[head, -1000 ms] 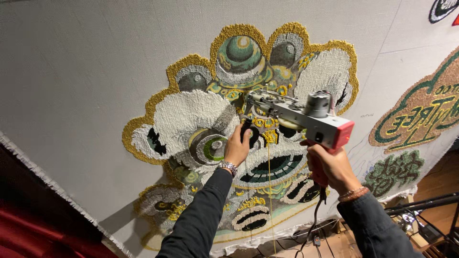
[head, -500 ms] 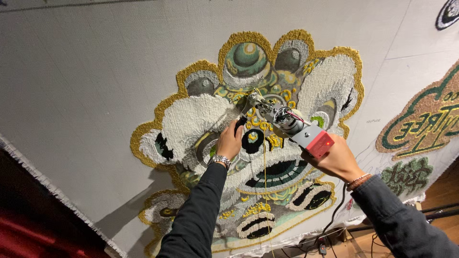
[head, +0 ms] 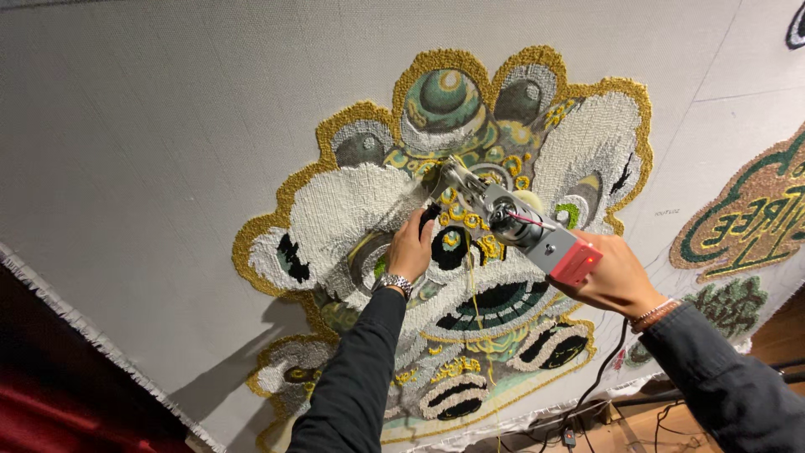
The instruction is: The person uses a handheld tufting gun to apply yellow yarn into a stretched fabric canvas, following a pre-drawn design of a stylized lion head. The person guides the tool along the pattern lines and occasionally adjusts the yarn feed with their left hand.
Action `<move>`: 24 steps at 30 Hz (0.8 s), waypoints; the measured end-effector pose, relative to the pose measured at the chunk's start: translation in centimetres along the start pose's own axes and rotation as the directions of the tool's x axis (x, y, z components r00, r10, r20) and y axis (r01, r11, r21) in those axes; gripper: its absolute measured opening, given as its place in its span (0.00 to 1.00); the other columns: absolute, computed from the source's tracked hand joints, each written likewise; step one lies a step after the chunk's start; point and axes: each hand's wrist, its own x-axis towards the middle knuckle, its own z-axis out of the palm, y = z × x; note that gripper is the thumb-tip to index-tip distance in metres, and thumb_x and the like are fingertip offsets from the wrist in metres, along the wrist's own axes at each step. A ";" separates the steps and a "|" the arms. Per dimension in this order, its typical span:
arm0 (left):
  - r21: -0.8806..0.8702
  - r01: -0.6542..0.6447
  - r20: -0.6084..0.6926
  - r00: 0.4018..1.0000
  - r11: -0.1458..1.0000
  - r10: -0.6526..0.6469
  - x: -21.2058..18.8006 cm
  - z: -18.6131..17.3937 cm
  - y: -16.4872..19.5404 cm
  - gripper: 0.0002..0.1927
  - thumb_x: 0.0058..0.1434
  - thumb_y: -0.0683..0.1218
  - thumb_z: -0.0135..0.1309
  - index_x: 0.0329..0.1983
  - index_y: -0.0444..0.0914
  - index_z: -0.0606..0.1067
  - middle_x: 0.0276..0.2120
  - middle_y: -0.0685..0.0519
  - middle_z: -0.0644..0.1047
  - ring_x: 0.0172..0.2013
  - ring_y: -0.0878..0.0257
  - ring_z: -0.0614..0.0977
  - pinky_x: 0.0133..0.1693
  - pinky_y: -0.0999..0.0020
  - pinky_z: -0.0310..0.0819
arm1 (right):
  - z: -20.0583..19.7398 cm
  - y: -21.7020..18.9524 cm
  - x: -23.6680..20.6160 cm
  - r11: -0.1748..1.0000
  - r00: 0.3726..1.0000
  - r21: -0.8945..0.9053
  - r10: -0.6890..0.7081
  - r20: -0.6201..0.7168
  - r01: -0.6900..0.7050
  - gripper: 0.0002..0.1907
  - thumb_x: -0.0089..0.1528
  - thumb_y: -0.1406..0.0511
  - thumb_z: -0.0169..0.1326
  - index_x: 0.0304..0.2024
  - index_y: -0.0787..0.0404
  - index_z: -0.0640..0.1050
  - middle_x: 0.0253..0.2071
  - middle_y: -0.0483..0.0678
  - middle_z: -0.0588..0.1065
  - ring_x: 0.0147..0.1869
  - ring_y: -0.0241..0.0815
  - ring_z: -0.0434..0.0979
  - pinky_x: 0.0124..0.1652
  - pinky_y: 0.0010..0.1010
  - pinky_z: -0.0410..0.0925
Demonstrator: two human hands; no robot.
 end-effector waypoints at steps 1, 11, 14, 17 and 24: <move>-0.016 -0.032 -0.025 0.999 0.999 0.032 -0.1 0.0 0.0 0.25 0.74 0.59 0.38 0.66 0.42 0.68 0.54 0.43 0.79 0.50 0.44 0.82 0.48 0.50 0.76 | -0.3 0.0 0.1 1.000 1.000 -0.002 -0.016 -0.011 0.016 0.21 0.48 0.56 0.64 0.39 0.60 0.77 0.28 0.56 0.77 0.32 0.60 0.78 0.33 0.42 0.71; -0.039 -0.009 -0.011 1.000 0.999 0.009 0.0 0.5 -0.5 0.28 0.73 0.58 0.38 0.70 0.39 0.64 0.61 0.39 0.74 0.58 0.40 0.76 0.56 0.49 0.70 | -1.7 -0.4 0.5 0.999 0.999 -0.032 0.007 0.033 -0.006 0.19 0.47 0.56 0.64 0.35 0.59 0.78 0.28 0.56 0.78 0.36 0.62 0.78 0.35 0.44 0.72; -0.016 -0.037 -0.027 0.999 0.999 0.037 -0.1 0.6 -0.9 0.28 0.74 0.58 0.39 0.69 0.38 0.65 0.62 0.39 0.73 0.59 0.40 0.75 0.57 0.50 0.70 | -1.5 -0.3 0.5 0.999 0.999 0.003 -0.037 0.012 0.037 0.22 0.46 0.57 0.64 0.39 0.60 0.77 0.27 0.57 0.77 0.33 0.61 0.78 0.33 0.44 0.71; 0.038 -0.064 -0.056 0.996 0.997 0.066 0.0 -0.2 -0.6 0.27 0.74 0.59 0.40 0.68 0.38 0.67 0.61 0.40 0.75 0.57 0.42 0.77 0.56 0.50 0.72 | -1.1 0.0 0.6 0.998 0.999 0.019 -0.053 -0.011 0.054 0.20 0.48 0.57 0.63 0.37 0.61 0.76 0.26 0.56 0.76 0.31 0.60 0.77 0.32 0.43 0.70; 0.082 0.067 0.024 0.997 0.994 -0.070 0.1 -1.9 0.8 0.27 0.72 0.59 0.38 0.67 0.40 0.67 0.55 0.43 0.78 0.50 0.46 0.81 0.50 0.52 0.76 | -0.2 0.9 0.5 0.996 0.996 0.023 -0.085 -0.027 0.085 0.18 0.48 0.57 0.63 0.32 0.62 0.75 0.25 0.56 0.75 0.29 0.61 0.75 0.30 0.43 0.69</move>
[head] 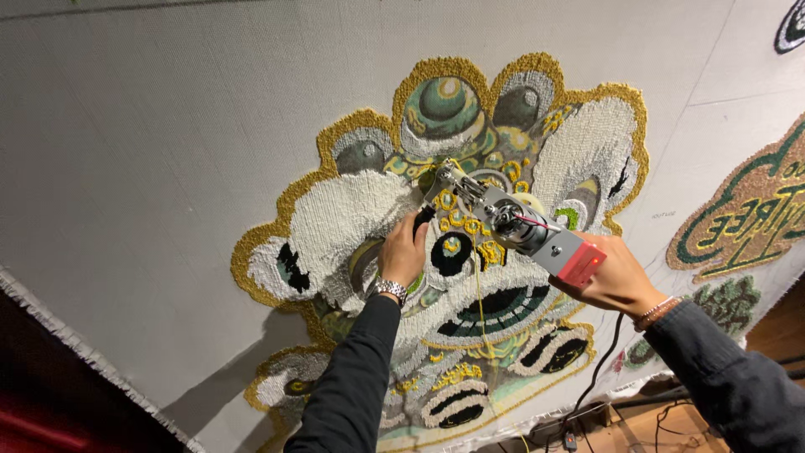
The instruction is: The person uses a handheld tufting gun to apply yellow yarn into a stretched fabric canvas, following a pre-drawn design of a stylized lion head. The person guides the tool along the pattern lines and occasionally adjusts the yarn feed with their left hand.
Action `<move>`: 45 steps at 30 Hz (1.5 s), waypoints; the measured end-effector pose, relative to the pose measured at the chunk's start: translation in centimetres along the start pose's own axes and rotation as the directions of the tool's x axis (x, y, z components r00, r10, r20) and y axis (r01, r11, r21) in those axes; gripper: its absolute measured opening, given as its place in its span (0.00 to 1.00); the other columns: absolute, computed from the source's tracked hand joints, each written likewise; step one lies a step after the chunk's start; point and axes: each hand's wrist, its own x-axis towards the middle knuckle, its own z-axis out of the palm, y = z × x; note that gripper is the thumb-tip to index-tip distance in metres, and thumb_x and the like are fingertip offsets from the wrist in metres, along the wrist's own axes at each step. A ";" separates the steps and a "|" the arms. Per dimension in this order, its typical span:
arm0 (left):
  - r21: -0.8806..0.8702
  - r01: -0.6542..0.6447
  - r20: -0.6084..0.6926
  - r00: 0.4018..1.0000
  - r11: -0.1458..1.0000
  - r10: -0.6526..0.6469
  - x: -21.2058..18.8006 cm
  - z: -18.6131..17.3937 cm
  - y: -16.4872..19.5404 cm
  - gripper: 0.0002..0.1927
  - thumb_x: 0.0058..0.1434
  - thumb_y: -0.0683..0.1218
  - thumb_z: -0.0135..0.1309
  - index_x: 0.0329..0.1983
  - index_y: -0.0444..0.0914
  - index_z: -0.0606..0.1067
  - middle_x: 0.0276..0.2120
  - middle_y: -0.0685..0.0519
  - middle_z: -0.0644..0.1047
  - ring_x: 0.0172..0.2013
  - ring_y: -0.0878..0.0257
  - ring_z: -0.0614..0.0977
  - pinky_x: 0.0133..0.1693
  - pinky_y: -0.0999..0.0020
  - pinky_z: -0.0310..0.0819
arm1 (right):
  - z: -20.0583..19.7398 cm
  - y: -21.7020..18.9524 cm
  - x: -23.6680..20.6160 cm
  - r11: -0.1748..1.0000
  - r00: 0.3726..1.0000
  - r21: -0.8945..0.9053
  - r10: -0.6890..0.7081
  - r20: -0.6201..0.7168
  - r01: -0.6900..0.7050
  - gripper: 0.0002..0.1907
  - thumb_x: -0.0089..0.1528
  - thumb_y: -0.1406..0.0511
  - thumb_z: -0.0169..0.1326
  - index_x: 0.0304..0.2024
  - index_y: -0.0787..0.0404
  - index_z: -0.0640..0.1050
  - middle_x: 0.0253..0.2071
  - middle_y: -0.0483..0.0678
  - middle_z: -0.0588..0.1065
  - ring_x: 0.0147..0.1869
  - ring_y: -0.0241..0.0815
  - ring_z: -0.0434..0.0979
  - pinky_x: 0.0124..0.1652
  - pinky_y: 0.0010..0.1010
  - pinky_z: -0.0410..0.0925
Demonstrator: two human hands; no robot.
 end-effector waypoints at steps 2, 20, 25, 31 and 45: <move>-0.014 -0.046 -0.038 0.998 0.999 0.046 0.1 0.1 -0.1 0.27 0.72 0.59 0.39 0.67 0.40 0.67 0.55 0.42 0.78 0.50 0.45 0.81 0.49 0.52 0.76 | -0.1 0.1 0.2 0.999 1.000 -0.034 0.009 0.003 -0.009 0.18 0.48 0.57 0.64 0.31 0.62 0.75 0.25 0.56 0.75 0.30 0.62 0.75 0.31 0.43 0.69; 0.055 -0.139 -0.087 0.986 0.989 0.143 1.1 -0.6 -0.9 0.27 0.73 0.58 0.41 0.67 0.38 0.67 0.48 0.43 0.80 0.44 0.47 0.83 0.44 0.53 0.78 | -1.3 -1.0 1.2 0.999 0.997 -0.021 0.047 0.055 -0.046 0.18 0.50 0.56 0.62 0.32 0.62 0.76 0.24 0.55 0.76 0.28 0.58 0.77 0.31 0.41 0.71; 0.013 -0.062 -0.010 0.998 0.998 0.062 1.4 -0.6 -0.7 0.27 0.73 0.58 0.40 0.68 0.39 0.65 0.52 0.43 0.79 0.47 0.47 0.83 0.45 0.53 0.79 | -1.7 -1.1 1.1 0.998 0.998 0.009 -0.055 0.007 0.055 0.22 0.51 0.56 0.62 0.42 0.62 0.79 0.30 0.56 0.79 0.31 0.58 0.79 0.33 0.39 0.73; 0.003 -0.089 -0.033 0.996 0.996 0.089 0.8 -0.9 -0.2 0.26 0.73 0.58 0.39 0.68 0.40 0.66 0.53 0.42 0.79 0.49 0.45 0.82 0.48 0.51 0.77 | -2.6 -1.4 1.7 0.999 0.998 -0.044 -0.013 0.068 0.016 0.23 0.50 0.55 0.63 0.44 0.59 0.80 0.31 0.56 0.80 0.34 0.60 0.80 0.34 0.40 0.74; -0.007 0.021 0.042 0.999 1.000 -0.021 0.5 -1.9 1.1 0.29 0.72 0.59 0.36 0.71 0.42 0.64 0.55 0.40 0.78 0.53 0.44 0.81 0.53 0.51 0.75 | -5.4 -1.0 4.1 0.973 0.979 -0.224 -0.007 0.202 0.053 0.27 0.45 0.54 0.67 0.43 0.59 0.79 0.31 0.58 0.79 0.37 0.62 0.79 0.37 0.47 0.72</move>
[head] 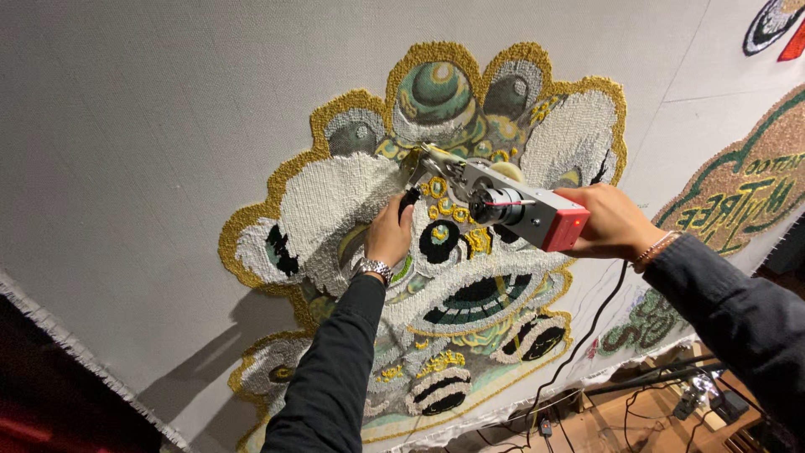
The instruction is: The person uses a handheld tufting gun to apply yellow yarn into a stretched fabric canvas, following a pre-drawn design of a stylized lion head. The person guides the tool along the pattern lines and occasionally adjusts the yarn feed with their left hand.
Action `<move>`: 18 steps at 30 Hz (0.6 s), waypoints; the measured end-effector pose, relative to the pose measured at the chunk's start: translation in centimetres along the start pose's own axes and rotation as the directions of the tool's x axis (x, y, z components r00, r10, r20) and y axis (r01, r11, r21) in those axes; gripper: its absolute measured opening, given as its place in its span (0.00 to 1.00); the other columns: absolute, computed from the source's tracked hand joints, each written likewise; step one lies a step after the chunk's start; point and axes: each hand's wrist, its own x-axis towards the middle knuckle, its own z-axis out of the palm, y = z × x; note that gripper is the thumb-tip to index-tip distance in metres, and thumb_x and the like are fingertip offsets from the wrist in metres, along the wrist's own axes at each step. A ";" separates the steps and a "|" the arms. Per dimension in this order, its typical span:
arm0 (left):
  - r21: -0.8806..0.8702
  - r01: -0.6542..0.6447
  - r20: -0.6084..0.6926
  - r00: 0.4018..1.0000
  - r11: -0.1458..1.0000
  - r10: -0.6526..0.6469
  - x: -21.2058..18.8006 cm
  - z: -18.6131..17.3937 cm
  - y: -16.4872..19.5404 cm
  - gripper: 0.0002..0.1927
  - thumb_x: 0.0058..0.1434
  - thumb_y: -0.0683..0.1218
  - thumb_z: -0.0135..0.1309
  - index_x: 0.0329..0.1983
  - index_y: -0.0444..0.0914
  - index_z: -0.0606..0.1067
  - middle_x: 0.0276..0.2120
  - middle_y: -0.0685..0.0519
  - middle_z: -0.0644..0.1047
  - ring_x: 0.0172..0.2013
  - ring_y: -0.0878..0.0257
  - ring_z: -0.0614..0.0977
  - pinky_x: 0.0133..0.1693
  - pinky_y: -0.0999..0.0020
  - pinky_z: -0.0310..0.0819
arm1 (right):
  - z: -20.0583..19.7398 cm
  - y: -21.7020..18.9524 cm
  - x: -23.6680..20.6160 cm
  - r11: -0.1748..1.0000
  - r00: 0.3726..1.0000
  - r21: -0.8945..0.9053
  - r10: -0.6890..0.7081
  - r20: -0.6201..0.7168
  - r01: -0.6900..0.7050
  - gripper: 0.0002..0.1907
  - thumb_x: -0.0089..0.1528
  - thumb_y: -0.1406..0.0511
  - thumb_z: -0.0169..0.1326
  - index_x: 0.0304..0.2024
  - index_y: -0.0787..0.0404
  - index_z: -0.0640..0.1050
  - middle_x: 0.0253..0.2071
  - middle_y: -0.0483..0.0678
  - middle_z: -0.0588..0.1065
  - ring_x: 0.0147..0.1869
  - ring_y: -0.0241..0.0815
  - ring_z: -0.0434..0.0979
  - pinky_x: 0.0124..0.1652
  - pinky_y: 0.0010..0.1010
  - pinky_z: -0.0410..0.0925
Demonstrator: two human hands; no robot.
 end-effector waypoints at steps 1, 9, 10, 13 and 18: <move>0.012 0.073 0.062 0.995 0.997 -0.073 -0.1 0.0 0.1 0.29 0.72 0.59 0.35 0.72 0.44 0.64 0.54 0.40 0.78 0.52 0.45 0.82 0.52 0.51 0.76 | -0.2 0.1 0.1 1.000 1.000 -0.027 -0.013 0.008 0.013 0.27 0.44 0.54 0.67 0.43 0.59 0.78 0.32 0.57 0.79 0.37 0.62 0.79 0.38 0.47 0.72; -0.049 -0.024 -0.033 0.999 0.999 0.022 0.2 0.6 -0.8 0.31 0.73 0.60 0.35 0.72 0.38 0.61 0.62 0.39 0.73 0.58 0.44 0.78 0.57 0.51 0.72 | -1.3 0.2 1.1 0.991 0.997 -0.117 -0.053 0.060 0.059 0.32 0.41 0.56 0.67 0.47 0.56 0.76 0.33 0.55 0.79 0.39 0.59 0.80 0.39 0.47 0.73; -0.049 -0.044 -0.054 0.998 0.998 0.041 0.2 0.8 -1.0 0.31 0.73 0.60 0.35 0.72 0.38 0.62 0.63 0.39 0.73 0.58 0.43 0.77 0.58 0.51 0.71 | -1.3 0.1 1.1 0.991 0.997 -0.118 -0.056 0.055 0.062 0.32 0.42 0.56 0.68 0.48 0.55 0.77 0.34 0.55 0.79 0.39 0.59 0.80 0.39 0.47 0.73; -0.058 -0.045 -0.073 0.996 0.997 0.041 0.2 1.1 -1.4 0.31 0.73 0.60 0.36 0.71 0.38 0.62 0.61 0.38 0.73 0.58 0.42 0.77 0.57 0.49 0.70 | -1.6 0.1 1.4 0.990 0.997 -0.125 -0.055 0.052 0.061 0.35 0.42 0.55 0.70 0.50 0.54 0.77 0.35 0.55 0.80 0.40 0.59 0.80 0.39 0.47 0.73; -0.071 -0.103 -0.154 0.984 0.992 0.091 0.4 1.5 -1.7 0.28 0.73 0.58 0.39 0.68 0.36 0.66 0.57 0.37 0.76 0.55 0.40 0.78 0.54 0.49 0.73 | -2.6 0.9 2.3 0.982 0.991 -0.183 -0.025 0.128 0.049 0.36 0.43 0.52 0.70 0.53 0.51 0.77 0.36 0.53 0.81 0.41 0.57 0.82 0.41 0.46 0.74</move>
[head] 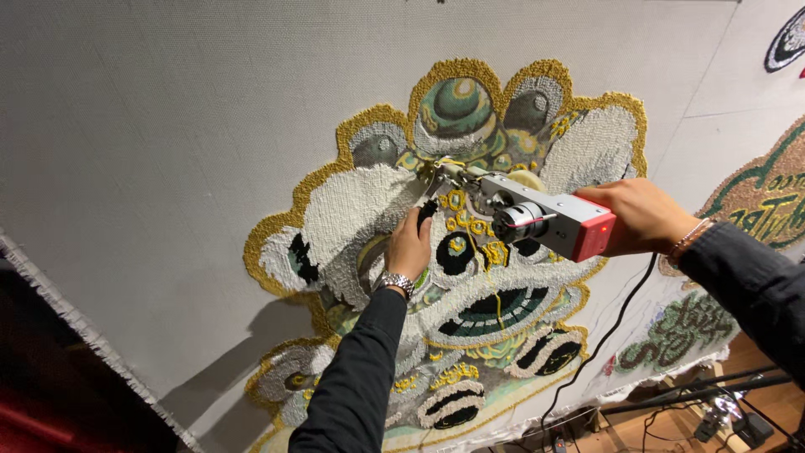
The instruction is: The person uses a handheld tufting gun to apply yellow yarn into a stretched fabric canvas, following a pre-drawn design of a stylized lion head. The person guides the tool along the pattern lines and occasionally adjusts the yarn feed with their left hand.
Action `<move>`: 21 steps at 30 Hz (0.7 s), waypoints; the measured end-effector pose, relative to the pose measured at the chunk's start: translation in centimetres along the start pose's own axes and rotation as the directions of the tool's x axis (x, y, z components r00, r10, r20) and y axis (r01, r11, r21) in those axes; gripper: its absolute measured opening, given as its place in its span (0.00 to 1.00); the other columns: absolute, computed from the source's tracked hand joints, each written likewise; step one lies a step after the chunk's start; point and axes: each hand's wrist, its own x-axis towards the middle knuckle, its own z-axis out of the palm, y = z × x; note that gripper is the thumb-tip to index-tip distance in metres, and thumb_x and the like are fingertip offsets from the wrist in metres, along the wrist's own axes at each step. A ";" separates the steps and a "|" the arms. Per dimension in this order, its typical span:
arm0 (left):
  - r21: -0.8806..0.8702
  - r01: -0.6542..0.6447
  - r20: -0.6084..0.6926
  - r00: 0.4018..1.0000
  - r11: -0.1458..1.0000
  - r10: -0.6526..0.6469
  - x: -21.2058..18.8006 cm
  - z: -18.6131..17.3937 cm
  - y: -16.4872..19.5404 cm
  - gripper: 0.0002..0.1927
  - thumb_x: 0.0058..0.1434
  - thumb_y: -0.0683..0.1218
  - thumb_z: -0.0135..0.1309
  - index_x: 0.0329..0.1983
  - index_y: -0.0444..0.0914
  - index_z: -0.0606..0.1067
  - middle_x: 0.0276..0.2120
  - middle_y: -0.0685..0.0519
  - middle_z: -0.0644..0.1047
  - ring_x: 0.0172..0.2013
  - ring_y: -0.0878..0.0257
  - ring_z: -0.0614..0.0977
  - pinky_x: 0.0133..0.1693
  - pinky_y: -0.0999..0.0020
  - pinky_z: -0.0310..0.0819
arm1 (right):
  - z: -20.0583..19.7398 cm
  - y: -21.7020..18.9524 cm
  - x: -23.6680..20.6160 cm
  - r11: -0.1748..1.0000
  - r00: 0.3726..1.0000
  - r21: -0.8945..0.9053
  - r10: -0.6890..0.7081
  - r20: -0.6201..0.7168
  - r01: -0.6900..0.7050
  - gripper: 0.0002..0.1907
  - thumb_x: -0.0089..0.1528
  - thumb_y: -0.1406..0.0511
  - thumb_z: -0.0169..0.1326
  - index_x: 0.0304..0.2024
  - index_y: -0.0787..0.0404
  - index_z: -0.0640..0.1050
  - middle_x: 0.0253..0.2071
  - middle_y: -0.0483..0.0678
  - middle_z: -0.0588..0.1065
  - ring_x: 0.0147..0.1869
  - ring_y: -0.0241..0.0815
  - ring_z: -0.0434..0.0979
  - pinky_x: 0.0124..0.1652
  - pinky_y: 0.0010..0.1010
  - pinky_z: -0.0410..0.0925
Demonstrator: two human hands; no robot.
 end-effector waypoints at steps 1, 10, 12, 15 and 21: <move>0.002 -0.042 -0.038 0.998 0.999 0.042 0.0 0.1 0.0 0.28 0.74 0.58 0.40 0.67 0.35 0.66 0.56 0.36 0.76 0.54 0.40 0.78 0.54 0.48 0.72 | -0.2 0.2 0.1 0.999 0.999 -0.005 -0.042 -0.018 0.042 0.37 0.42 0.52 0.69 0.54 0.52 0.76 0.37 0.53 0.80 0.41 0.57 0.82 0.40 0.46 0.74; -0.007 0.110 0.048 0.993 0.994 -0.110 -0.8 -0.4 1.5 0.28 0.73 0.58 0.38 0.69 0.38 0.65 0.53 0.38 0.78 0.51 0.43 0.81 0.50 0.51 0.75 | -2.0 0.2 1.2 0.983 0.992 -0.136 -0.121 0.046 0.126 0.34 0.45 0.51 0.69 0.52 0.51 0.76 0.40 0.49 0.79 0.39 0.53 0.82 0.38 0.43 0.74; -0.014 0.169 0.083 0.982 0.986 -0.167 -0.9 -0.6 1.9 0.28 0.73 0.58 0.38 0.69 0.40 0.65 0.52 0.40 0.79 0.50 0.44 0.82 0.48 0.52 0.77 | -2.3 0.2 1.3 0.974 0.987 -0.155 -0.157 0.045 0.162 0.32 0.45 0.51 0.68 0.50 0.50 0.76 0.35 0.48 0.79 0.38 0.53 0.81 0.38 0.43 0.74; -0.022 0.144 0.050 0.988 0.989 -0.143 -1.1 -0.5 1.9 0.27 0.72 0.58 0.39 0.68 0.40 0.67 0.51 0.40 0.78 0.49 0.44 0.81 0.48 0.51 0.76 | -2.5 0.4 1.6 0.966 0.982 -0.182 -0.179 0.055 0.186 0.33 0.44 0.48 0.69 0.49 0.50 0.76 0.36 0.48 0.78 0.37 0.53 0.81 0.35 0.44 0.74; -0.065 0.073 -0.011 0.997 0.995 -0.074 -1.3 0.2 1.2 0.27 0.73 0.57 0.39 0.68 0.39 0.66 0.54 0.39 0.77 0.51 0.43 0.80 0.49 0.51 0.76 | -2.8 1.6 2.7 0.890 0.961 -0.363 -0.249 0.120 0.276 0.42 0.43 0.49 0.67 0.59 0.54 0.73 0.39 0.47 0.76 0.36 0.51 0.81 0.34 0.41 0.75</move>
